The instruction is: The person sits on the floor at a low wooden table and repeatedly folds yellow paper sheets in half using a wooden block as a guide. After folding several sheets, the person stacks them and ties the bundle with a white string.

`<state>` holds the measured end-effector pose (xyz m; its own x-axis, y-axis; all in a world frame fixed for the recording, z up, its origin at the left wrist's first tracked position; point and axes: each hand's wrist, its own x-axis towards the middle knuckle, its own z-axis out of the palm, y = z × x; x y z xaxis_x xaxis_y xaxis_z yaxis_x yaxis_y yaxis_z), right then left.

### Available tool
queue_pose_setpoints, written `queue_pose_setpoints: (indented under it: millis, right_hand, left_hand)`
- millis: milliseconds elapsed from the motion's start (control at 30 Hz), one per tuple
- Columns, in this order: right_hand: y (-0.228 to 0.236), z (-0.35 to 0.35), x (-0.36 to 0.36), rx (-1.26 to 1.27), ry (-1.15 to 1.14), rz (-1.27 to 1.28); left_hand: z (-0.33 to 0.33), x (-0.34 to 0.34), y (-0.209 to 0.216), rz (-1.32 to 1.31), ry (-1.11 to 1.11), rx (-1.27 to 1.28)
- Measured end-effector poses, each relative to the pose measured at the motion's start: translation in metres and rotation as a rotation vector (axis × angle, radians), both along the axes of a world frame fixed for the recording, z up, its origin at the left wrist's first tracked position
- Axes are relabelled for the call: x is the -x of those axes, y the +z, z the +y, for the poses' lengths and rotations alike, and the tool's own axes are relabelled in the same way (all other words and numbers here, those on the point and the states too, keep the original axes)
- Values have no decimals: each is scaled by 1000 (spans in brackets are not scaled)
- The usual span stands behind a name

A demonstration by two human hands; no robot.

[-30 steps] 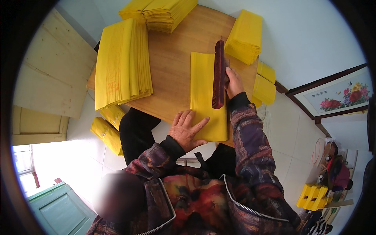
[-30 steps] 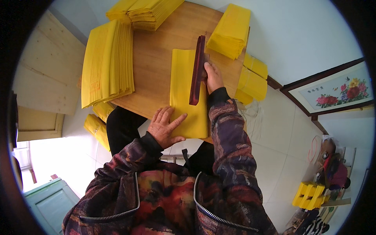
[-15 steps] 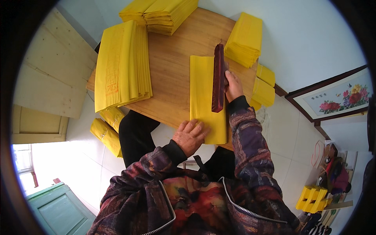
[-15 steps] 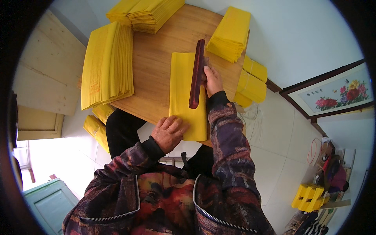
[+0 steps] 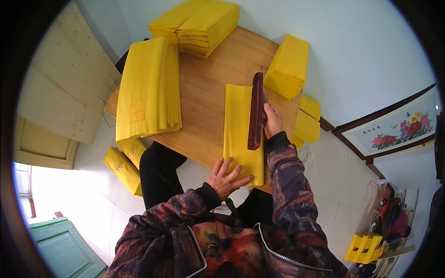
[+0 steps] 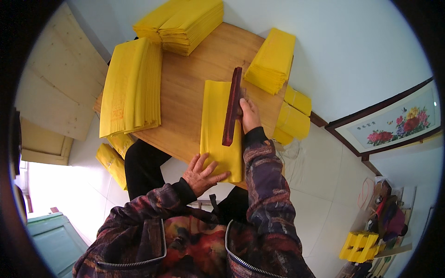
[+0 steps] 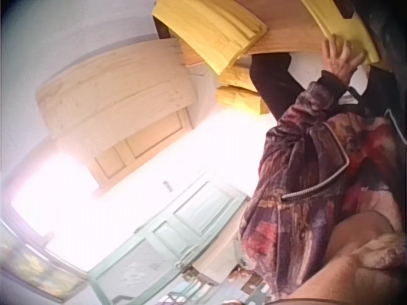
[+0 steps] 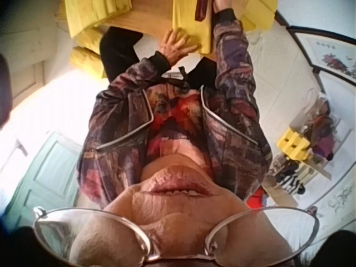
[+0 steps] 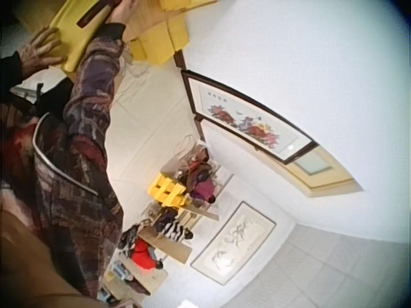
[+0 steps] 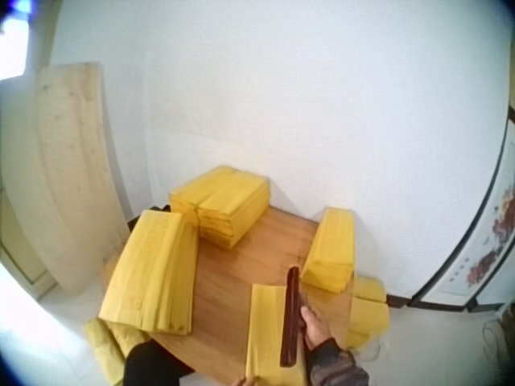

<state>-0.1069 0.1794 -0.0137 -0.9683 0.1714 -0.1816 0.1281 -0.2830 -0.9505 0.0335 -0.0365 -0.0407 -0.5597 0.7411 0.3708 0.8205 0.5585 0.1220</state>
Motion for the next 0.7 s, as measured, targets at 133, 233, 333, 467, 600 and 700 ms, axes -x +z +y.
queue_pose_setpoints:
  millis: [133,233,333,467,600,700]
  right_hand:
    - [-3,-1,3,-10,-1,-5]
    - [2,-3,3,-31,-18,-18]
    - [17,-3,-4,-118,-39,-16]
    - [47,-6,-18,-580,34,11]
    - [59,-27,-27,-1124,84,24]
    - [56,-47,-29,-1482,83,33]
  left_hand:
    - [-1,-2,-3,33,15,1]
    - [-1,-3,-2,29,20,-1]
    - [-2,-3,-1,18,16,14]
    - [-2,-3,-3,9,8,2]
    - [-1,-3,-6,25,13,-27]
    - [-2,-4,-6,16,16,-30]
